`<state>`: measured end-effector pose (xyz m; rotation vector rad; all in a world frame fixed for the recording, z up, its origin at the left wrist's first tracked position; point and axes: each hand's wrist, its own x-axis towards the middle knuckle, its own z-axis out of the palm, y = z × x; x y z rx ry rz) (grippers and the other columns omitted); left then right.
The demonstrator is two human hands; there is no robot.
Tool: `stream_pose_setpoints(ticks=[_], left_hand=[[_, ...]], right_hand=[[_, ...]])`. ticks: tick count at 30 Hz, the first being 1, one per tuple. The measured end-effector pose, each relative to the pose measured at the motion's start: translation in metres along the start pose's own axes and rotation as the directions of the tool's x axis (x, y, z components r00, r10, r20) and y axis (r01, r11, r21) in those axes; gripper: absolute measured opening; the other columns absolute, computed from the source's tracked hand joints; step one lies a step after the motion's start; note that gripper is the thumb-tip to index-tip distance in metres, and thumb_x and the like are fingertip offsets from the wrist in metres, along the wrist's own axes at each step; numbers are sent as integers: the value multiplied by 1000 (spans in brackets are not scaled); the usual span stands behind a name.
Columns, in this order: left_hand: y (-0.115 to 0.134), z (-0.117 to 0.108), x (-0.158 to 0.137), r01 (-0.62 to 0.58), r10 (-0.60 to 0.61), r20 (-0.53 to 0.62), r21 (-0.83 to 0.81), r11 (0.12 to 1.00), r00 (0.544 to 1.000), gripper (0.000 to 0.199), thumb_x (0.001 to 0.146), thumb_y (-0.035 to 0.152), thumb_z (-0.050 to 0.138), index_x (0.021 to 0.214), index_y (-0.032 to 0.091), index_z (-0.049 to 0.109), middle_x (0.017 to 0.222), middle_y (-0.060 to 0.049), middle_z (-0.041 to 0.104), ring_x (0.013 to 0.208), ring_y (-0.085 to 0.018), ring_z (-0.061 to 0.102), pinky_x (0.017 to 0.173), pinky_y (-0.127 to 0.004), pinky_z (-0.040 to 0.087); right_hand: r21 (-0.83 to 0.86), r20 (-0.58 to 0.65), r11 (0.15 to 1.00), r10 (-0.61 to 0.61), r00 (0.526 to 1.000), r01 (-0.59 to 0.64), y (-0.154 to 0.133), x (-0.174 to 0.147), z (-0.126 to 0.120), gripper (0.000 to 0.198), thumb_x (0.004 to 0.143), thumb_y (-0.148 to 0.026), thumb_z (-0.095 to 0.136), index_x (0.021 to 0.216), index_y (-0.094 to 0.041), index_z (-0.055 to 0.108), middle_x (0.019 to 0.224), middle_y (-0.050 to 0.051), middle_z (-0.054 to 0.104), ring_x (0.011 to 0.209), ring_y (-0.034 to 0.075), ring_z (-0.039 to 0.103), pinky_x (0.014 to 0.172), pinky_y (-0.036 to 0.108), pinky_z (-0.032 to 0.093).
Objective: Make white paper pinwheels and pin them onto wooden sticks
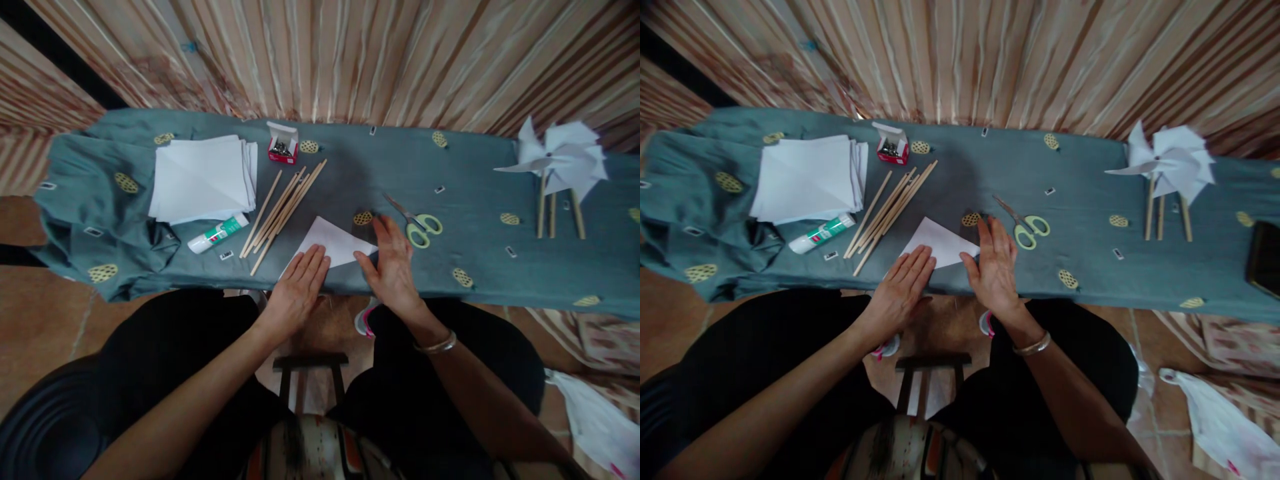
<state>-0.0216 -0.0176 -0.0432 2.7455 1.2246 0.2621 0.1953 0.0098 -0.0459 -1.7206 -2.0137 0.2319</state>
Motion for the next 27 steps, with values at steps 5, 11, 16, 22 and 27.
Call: stream_pose_setpoints(ticks=[5, 11, 16, 22, 27], left_hand=[[-10, -5, -31, 62, -62, -19, -6, 998, 998, 68, 89, 15, 52, 150, 4, 23, 155, -25, 33, 148, -32, 20, 117, -52, 30], [-17, -3, -63, 114, -111, -79, 38, 993, 991, 77, 90, 13, 48, 155, 9, 7, 153, -26, 34, 147, -32, 23, 115, -55, 33], [-19, -3, -74, 117, -113, -116, 27, 993, 987, 83, 90, 16, 51, 155, 11, 0, 153, -26, 34, 147, -33, 23, 114, -55, 34], [-15, -10, -62, 114, -123, -211, -53, 992, 970, 87, 91, 19, 55, 155, 13, -4, 157, -27, 24, 147, -36, 22, 111, -56, 37], [-10, -14, -47, 108, -129, -203, -110, 988, 971, 84, 93, 23, 54, 155, 15, -1, 155, -27, 30, 145, -35, 30, 106, -52, 43]], right_hand=[[24, -32, 998, 57, 998, -56, 23, -1, -5, 55, 96, -44, 43, 145, -20, 37, 150, 17, 41, 141, 31, 36, 110, 54, 35], [41, -49, 999, 33, 998, -31, 29, -2, -5, 44, 97, -36, 37, 134, -18, 52, 145, 15, 47, 136, 30, 41, 112, 51, 35], [71, -61, 997, 44, 997, -40, 26, 1, -8, 44, 99, -32, 29, 130, -16, 57, 141, 15, 52, 134, 26, 45, 112, 48, 36], [130, 4, 991, -44, 999, 43, 12, 11, -9, 49, 97, -46, 40, 135, -16, 52, 143, 16, 52, 136, 28, 45, 111, 51, 36], [171, 91, 980, -118, 989, 102, -1, 26, -8, 48, 92, -47, 53, 131, -18, 56, 141, 16, 55, 135, 28, 47, 111, 50, 36]])
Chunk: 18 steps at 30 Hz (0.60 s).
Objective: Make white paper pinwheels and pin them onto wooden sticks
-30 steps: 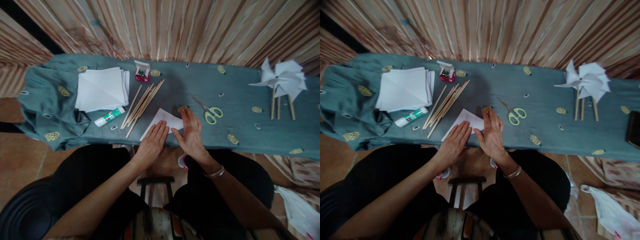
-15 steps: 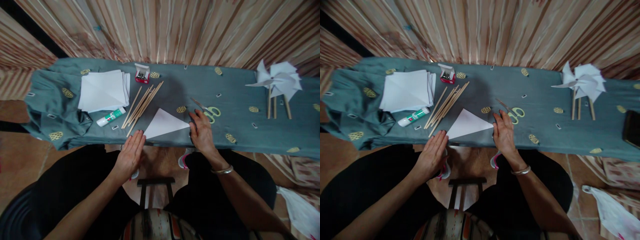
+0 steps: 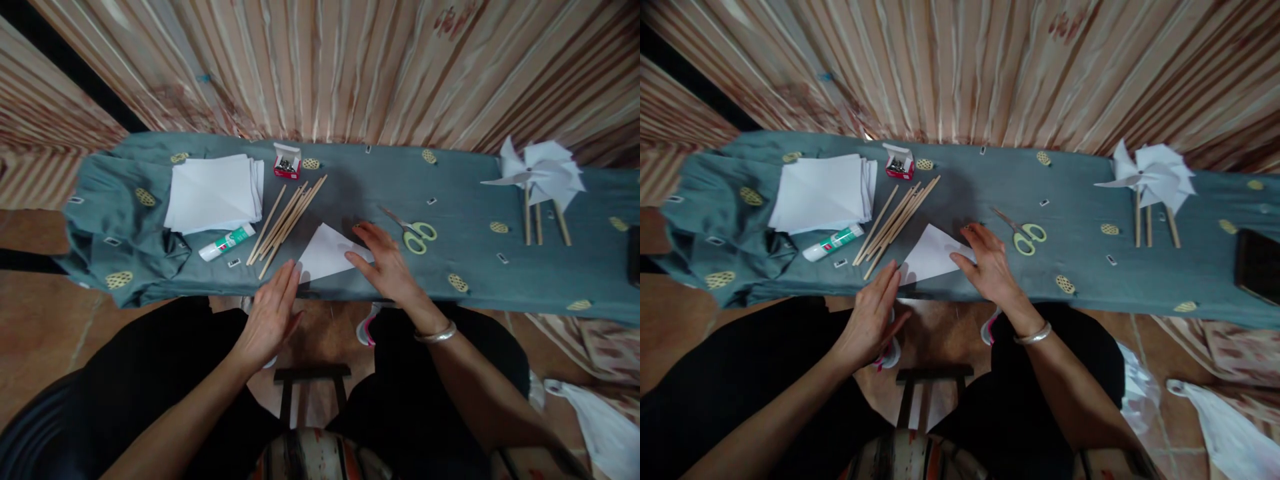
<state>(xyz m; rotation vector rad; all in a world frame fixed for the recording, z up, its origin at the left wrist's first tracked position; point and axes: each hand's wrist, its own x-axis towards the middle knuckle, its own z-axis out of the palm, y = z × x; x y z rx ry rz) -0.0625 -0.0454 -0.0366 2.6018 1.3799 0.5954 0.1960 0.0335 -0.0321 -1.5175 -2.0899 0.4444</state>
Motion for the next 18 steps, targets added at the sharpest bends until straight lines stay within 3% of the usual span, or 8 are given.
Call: stream_pose_setpoints(ticks=[5, 8, 13, 16, 18], left_hand=[[-3, 2, 13, 122, -127, -20, -172, 978, 992, 75, 95, 31, 52, 155, 19, 9, 158, -24, 26, 146, -34, 28, 111, -55, 35], [-8, 0, 19, 246, -266, 1, -381, 891, 964, 69, 95, 39, 50, 154, 21, 19, 158, -19, 29, 146, -32, 29, 116, -54, 30], [-13, -4, 32, 355, -481, 53, -745, 565, 875, 65, 93, 46, 53, 150, 20, 34, 152, -15, 43, 140, -30, 40, 115, -48, 34], [-11, -3, 44, 337, -548, 100, -874, 352, 831, 77, 81, 45, 70, 147, 21, 40, 149, -14, 48, 138, -31, 43, 114, -46, 35], [-6, -4, 52, 341, -561, 198, -926, 163, 804, 83, 71, 45, 79, 142, 19, 47, 140, -15, 56, 132, -32, 50, 111, -46, 39]], right_hand=[[131, 66, 991, 7, 998, -16, -2, 20, 1, 24, 83, -32, 65, 104, -21, 70, 135, 12, 60, 128, 30, 54, 108, 49, 39], [298, 78, 952, 47, 996, -69, -5, 25, -4, 11, 78, -24, 64, 86, -21, 71, 131, 10, 63, 123, 29, 58, 106, 50, 41], [522, 39, 851, 48, 998, -61, -10, 20, -21, 9, 73, -17, 64, 76, -22, 71, 135, 7, 61, 132, 26, 50, 111, 47, 35], [602, -12, 797, 56, 998, -38, -12, 19, -27, 8, 73, -17, 65, 73, -23, 71, 137, 4, 60, 134, 26, 49, 114, 47, 31], [638, -41, 769, 57, 998, -18, -11, 19, -28, 9, 73, -17, 66, 73, -24, 72, 138, 2, 59, 135, 25, 48, 116, 46, 29]])
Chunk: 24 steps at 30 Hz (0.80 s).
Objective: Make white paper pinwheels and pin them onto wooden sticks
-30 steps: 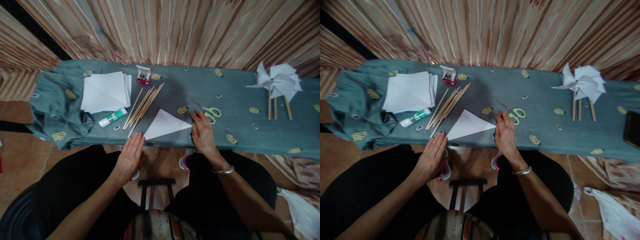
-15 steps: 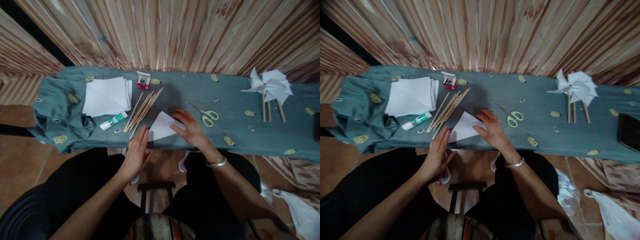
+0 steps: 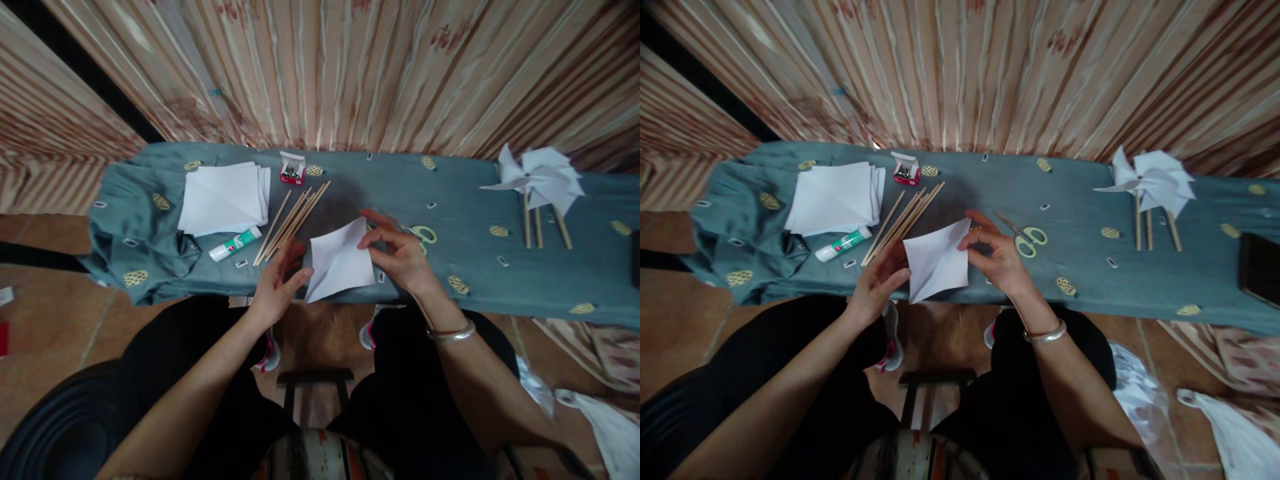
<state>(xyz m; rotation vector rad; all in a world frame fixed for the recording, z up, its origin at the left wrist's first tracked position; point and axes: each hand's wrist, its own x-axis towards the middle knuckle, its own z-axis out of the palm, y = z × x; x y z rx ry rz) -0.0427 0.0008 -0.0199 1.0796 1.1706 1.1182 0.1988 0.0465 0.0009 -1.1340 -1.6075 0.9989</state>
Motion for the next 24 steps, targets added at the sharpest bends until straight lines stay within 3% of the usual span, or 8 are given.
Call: stream_pose_setpoints(ticks=[4, 8, 12, 15, 18, 22, 24], left_hand=[[12, 14, 4, 215, -184, 164, -202, 956, 969, 85, 61, 46, 85, 135, 16, 54, 121, -15, 69, 112, -31, 65, 99, -42, 47], [26, 22, 4, 244, -186, 242, -234, 941, 952, 86, 55, 46, 87, 130, 14, 59, 112, -13, 73, 105, -31, 67, 92, -39, 51], [31, 24, 6, 192, -170, 183, -104, 976, 968, 72, 49, 29, 90, 116, 14, 68, 105, -9, 74, 100, -29, 68, 89, -37, 53], [25, 22, 10, 220, -214, 96, -55, 974, 972, 43, 56, 39, 86, 88, 12, 75, 84, -8, 76, 80, -25, 69, 75, -35, 55], [18, 19, 13, 218, -224, -33, -137, 966, 974, 43, 53, 39, 89, 85, 14, 76, 87, -7, 77, 79, -23, 69, 77, -34, 55], [16, 17, 12, 277, -293, -31, -244, 929, 956, 45, 47, 34, 91, 84, 13, 76, 87, -9, 78, 77, -22, 70, 80, -35, 54], [19, 17, 11, 267, -288, -46, -260, 928, 957, 42, 48, 34, 91, 82, 13, 76, 83, -9, 77, 74, -21, 69, 78, -34, 54]], right_hand=[[42, -29, 998, -37, 999, 39, -1, 2, -1, 14, 72, -15, 68, 75, -27, 73, 145, -3, 52, 142, 25, 38, 120, 45, 22], [48, -58, 998, -46, 997, 49, -6, 4, 1, 13, 71, -15, 67, 72, -27, 73, 146, -4, 51, 144, 26, 35, 121, 45, 21], [41, -64, 997, -62, 996, 64, -9, 6, 3, 14, 71, -15, 67, 71, -27, 73, 144, -4, 53, 143, 25, 36, 120, 44, 23], [21, -31, 997, -71, 997, 71, -7, 5, 2, 13, 72, -16, 66, 72, -27, 73, 144, -3, 54, 142, 24, 39, 119, 45, 25], [-54, 5, 995, -81, 997, 81, -2, 1, -3, 11, 73, -19, 67, 74, -27, 74, 145, -2, 53, 142, 25, 39, 118, 46, 26], [-236, 99, 969, -49, 994, 72, 8, -8, -23, 13, 78, -23, 64, 83, -26, 76, 141, 2, 57, 137, 26, 46, 115, 47, 31], [-373, 91, 926, -32, 995, 64, 14, -13, -38, 20, 83, -25, 58, 95, -24, 75, 136, 6, 61, 129, 25, 54, 111, 47, 38]])
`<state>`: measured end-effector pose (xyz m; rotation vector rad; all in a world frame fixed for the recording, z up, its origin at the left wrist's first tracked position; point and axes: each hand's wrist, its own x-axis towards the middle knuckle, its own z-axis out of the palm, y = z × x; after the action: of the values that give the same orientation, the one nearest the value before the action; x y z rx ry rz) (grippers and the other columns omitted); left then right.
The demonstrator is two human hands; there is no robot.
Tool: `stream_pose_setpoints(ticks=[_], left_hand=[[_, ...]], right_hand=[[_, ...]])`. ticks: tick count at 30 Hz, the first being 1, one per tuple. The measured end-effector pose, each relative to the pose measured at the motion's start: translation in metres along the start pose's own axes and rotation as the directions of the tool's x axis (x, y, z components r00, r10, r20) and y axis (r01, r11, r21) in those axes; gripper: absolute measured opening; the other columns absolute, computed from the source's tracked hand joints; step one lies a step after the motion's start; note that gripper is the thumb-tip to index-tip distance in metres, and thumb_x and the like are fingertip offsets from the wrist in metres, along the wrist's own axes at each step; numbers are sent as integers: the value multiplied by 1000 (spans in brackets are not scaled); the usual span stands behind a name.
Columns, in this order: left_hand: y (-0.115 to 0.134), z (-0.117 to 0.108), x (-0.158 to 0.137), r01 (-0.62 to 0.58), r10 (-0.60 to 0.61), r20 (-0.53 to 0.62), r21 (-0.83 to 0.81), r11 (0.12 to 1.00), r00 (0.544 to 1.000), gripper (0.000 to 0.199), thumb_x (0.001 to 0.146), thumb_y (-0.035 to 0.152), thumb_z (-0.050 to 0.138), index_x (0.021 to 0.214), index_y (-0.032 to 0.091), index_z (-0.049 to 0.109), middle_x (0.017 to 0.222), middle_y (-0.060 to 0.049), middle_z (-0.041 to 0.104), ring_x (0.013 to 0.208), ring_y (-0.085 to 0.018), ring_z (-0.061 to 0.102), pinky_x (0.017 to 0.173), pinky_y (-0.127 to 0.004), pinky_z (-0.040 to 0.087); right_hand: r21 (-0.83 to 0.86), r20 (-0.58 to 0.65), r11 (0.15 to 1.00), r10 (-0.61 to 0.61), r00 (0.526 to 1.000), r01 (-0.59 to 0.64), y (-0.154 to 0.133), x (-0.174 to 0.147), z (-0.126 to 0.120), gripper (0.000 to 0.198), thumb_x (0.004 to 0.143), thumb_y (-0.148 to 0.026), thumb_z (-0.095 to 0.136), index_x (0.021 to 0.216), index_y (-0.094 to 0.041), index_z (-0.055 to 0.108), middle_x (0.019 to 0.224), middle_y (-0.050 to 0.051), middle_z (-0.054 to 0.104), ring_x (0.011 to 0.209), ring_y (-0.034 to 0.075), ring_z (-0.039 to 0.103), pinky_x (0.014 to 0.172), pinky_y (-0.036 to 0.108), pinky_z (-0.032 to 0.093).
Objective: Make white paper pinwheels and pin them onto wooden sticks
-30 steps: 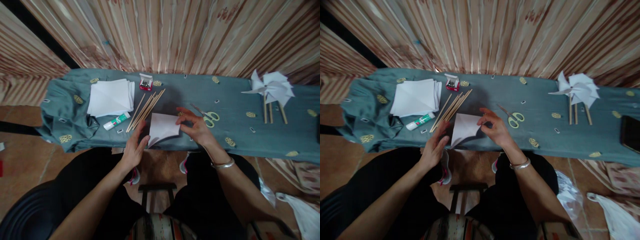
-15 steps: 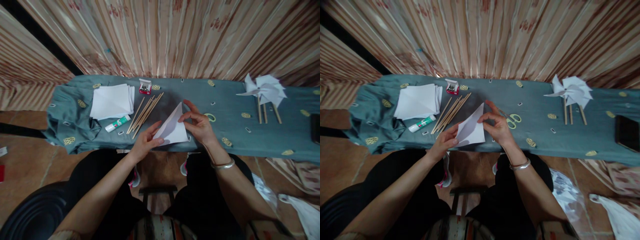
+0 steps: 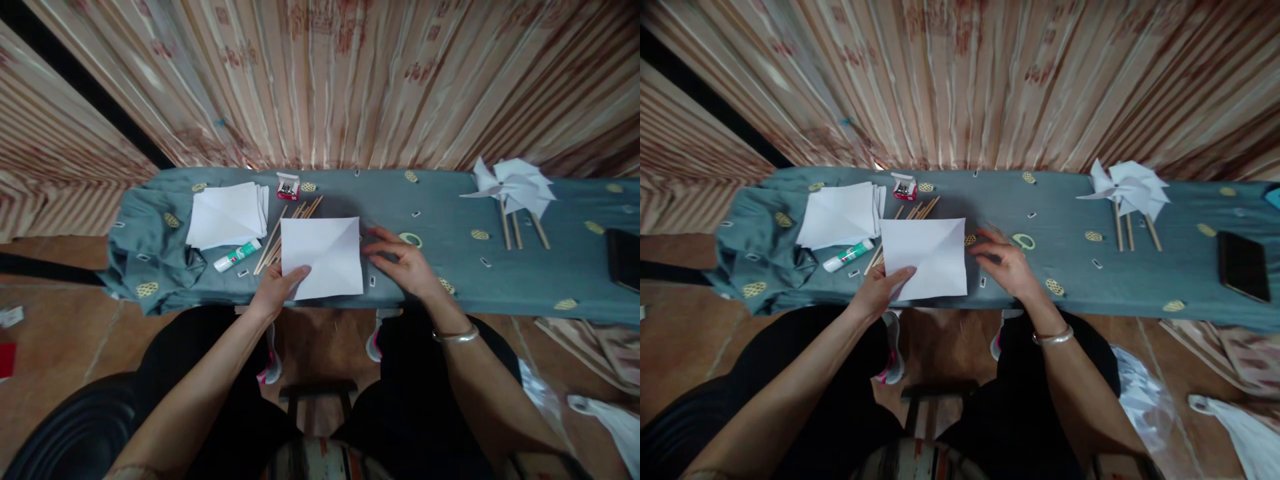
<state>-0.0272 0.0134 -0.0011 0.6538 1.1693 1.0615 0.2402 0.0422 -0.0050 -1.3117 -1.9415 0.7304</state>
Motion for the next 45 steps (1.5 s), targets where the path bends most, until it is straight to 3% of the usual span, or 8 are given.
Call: stream_pose_setpoints(ticks=[6, 19, 22, 25, 30, 33, 37, 45], left_hand=[[25, 12, 0, -115, 115, -49, 21, 993, 992, 37, 50, 29, 89, 80, 13, 74, 79, -5, 77, 66, -17, 66, 70, -29, 53], [30, 52, 32, -46, 54, 31, -207, 977, 998, 25, 51, 18, 79, 75, 15, 69, 70, -1, 72, 68, -16, 67, 70, -28, 52], [31, 51, 38, -76, 93, 69, -217, 973, 993, 28, 52, 17, 79, 78, 15, 70, 79, -4, 76, 86, -24, 71, 82, -33, 53], [34, 51, 42, -132, 150, 62, -240, 962, 987, 37, 54, 15, 78, 90, 18, 70, 89, -5, 77, 99, -25, 69, 90, -37, 51], [33, 53, 46, -121, 137, 38, -291, 949, 990, 40, 58, 14, 78, 97, 18, 69, 96, -6, 76, 108, -27, 67, 93, -39, 51], [33, 54, 47, -92, 106, 26, -322, 942, 994, 37, 60, 14, 77, 96, 18, 69, 99, -7, 76, 104, -27, 68, 89, -39, 54], [38, 55, 51, -81, 77, -27, -300, 950, 997, 28, 63, 16, 75, 91, 16, 69, 96, -7, 76, 100, -26, 69, 87, -37, 55], [44, 61, 51, -161, 159, -30, -319, 934, 987, 26, 62, 17, 77, 86, 14, 69, 101, -9, 75, 113, -26, 64, 97, -36, 50]], right_hand=[[-583, -148, 783, 163, 976, -219, 25, -16, -25, 38, 88, -26, 52, 121, -11, 65, 119, 19, 68, 110, 33, 64, 95, 47, 49], [-751, -90, 620, 242, 966, -225, 19, -2, -20, 36, 89, -19, 47, 120, -10, 64, 99, 19, 74, 89, 30, 69, 80, 38, 51], [-565, -173, 741, 325, 930, -364, 23, 3, -22, 35, 85, -23, 55, 118, -16, 65, 95, 15, 76, 86, 29, 71, 76, 38, 52], [-29, -176, 863, 492, 852, -504, 25, 8, -20, 33, 77, -30, 68, 107, -18, 68, 84, 9, 76, 73, 23, 70, 61, 32, 51], [805, 96, 458, 528, 844, -378, 3, 18, -3, 38, 59, -33, 86, 92, -21, 72, 80, 3, 75, 65, 14, 67, 50, 22, 50], [912, 185, 253, 447, 875, -323, -16, 22, 16, 24, 62, -30, 86, 80, -21, 72, 86, 3, 75, 74, 13, 69, 59, 20, 56], [933, 250, 153, 375, 893, -326, -29, 26, 34, 25, 67, -28, 84, 89, -21, 74, 89, 3, 75, 76, 12, 69, 65, 19, 58], [950, 194, 163, 362, 912, -267, -27, 38, 33, 20, 70, -25, 81, 88, -25, 73, 98, 1, 74, 85, 13, 68, 68, 19, 59]])
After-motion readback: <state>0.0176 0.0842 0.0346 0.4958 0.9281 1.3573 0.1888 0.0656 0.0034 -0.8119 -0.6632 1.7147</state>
